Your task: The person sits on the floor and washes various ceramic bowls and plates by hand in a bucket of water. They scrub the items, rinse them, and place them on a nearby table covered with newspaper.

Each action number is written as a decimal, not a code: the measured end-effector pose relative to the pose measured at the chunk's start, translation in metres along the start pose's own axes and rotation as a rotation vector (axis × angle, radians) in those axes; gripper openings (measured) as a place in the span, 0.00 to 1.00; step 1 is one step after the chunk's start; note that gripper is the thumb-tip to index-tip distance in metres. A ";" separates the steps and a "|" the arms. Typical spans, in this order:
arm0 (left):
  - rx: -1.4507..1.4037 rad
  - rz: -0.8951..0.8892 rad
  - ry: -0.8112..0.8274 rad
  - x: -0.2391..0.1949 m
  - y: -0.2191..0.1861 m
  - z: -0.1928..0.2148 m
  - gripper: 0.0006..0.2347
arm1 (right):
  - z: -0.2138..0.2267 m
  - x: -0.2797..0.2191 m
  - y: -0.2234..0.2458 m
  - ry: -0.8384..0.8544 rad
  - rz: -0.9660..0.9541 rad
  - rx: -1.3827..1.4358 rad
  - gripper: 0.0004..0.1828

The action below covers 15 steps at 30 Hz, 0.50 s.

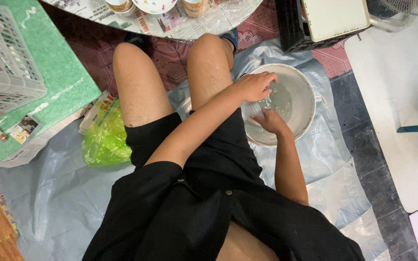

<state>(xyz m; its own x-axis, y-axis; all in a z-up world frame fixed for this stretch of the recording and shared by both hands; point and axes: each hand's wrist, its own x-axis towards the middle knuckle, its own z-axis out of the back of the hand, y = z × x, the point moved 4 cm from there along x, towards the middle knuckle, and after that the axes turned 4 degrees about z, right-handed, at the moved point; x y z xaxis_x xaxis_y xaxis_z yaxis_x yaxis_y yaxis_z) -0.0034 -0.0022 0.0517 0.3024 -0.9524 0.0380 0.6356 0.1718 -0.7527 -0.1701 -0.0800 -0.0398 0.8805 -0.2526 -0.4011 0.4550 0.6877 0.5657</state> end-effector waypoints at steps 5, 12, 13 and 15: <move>0.007 -0.027 -0.008 0.001 0.003 -0.001 0.14 | -0.010 0.012 -0.003 0.058 0.045 -0.019 0.30; 0.021 -0.051 0.011 0.003 0.010 -0.009 0.15 | -0.047 0.053 -0.043 0.042 0.109 -0.121 0.28; 0.019 -0.045 0.015 0.003 0.011 -0.010 0.15 | -0.051 0.058 -0.046 0.005 0.157 -0.150 0.27; 0.016 -0.042 0.014 0.003 0.012 -0.011 0.15 | -0.063 0.062 -0.057 0.028 0.059 -0.139 0.25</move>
<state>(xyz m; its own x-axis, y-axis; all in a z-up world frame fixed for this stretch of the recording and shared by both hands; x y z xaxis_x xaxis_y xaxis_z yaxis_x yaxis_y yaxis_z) -0.0024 -0.0062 0.0360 0.2651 -0.9624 0.0596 0.6590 0.1358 -0.7398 -0.1498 -0.0918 -0.1422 0.9004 -0.1908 -0.3911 0.3777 0.7888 0.4849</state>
